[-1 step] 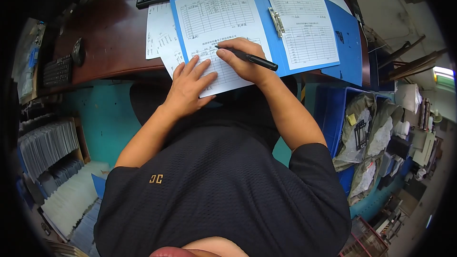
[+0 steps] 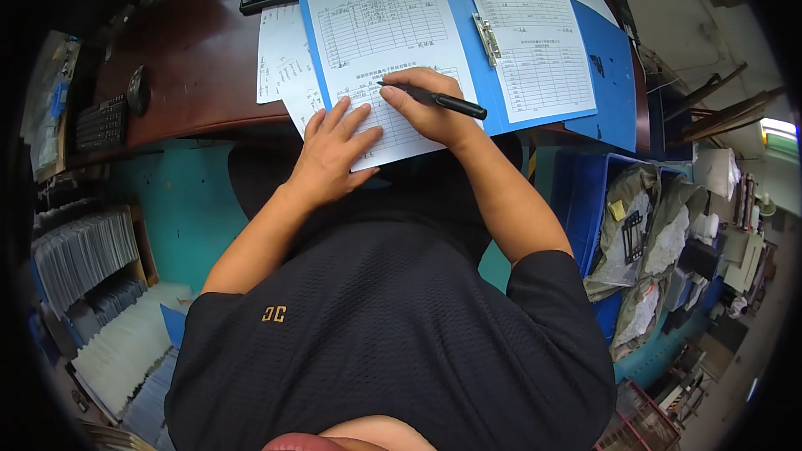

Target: The person writes on a document on a clipboard with a pen while holding a paper, then lifts the paper to view the page underneath before continuing to write. Finally, the person flips the paper over and writes on the second page of the document.

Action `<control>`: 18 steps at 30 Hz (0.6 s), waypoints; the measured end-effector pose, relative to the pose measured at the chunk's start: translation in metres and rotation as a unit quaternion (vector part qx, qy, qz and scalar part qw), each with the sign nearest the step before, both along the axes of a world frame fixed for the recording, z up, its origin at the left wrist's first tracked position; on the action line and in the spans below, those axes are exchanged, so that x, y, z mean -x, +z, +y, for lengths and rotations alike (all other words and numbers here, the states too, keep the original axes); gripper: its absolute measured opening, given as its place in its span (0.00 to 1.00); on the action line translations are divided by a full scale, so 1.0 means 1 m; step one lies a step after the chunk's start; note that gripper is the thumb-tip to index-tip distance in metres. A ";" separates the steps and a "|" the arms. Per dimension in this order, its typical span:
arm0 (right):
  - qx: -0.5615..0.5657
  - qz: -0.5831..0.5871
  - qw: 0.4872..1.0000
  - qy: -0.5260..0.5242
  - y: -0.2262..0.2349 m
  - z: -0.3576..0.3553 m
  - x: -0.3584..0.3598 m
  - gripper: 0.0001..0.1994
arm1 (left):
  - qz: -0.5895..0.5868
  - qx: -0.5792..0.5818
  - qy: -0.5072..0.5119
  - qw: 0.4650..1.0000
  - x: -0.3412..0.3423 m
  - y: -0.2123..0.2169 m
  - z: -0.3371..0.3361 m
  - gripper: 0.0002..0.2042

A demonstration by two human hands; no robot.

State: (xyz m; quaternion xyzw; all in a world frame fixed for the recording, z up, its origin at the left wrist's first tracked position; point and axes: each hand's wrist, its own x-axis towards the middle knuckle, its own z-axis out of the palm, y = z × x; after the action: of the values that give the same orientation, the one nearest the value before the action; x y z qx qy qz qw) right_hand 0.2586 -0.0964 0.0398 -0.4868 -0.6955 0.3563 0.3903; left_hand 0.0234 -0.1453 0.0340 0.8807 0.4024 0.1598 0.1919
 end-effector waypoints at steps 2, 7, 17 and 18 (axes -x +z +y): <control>0.045 0.011 0.999 -0.013 -0.010 0.000 0.002 0.12 | 0.004 0.004 -0.003 1.000 0.000 0.002 0.002 0.29; 0.060 -0.023 0.998 -0.025 -0.011 0.000 0.005 0.10 | 0.014 0.017 -0.006 1.000 0.001 0.004 0.004 0.29; 0.005 -0.064 0.998 0.009 -0.009 0.000 0.006 0.07 | 0.002 0.020 -0.008 1.000 0.000 0.004 0.005 0.29; 0.011 -0.051 0.999 -0.002 -0.010 0.000 0.006 0.07 | 0.001 0.020 -0.008 1.000 -0.001 0.004 0.006 0.29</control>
State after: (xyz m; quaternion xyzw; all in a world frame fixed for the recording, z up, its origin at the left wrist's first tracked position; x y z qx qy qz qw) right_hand 0.2530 -0.0965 0.0299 -0.5098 -0.7097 0.3377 0.3499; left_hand 0.0239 -0.1397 0.0376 0.8800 0.3990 0.1493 0.2103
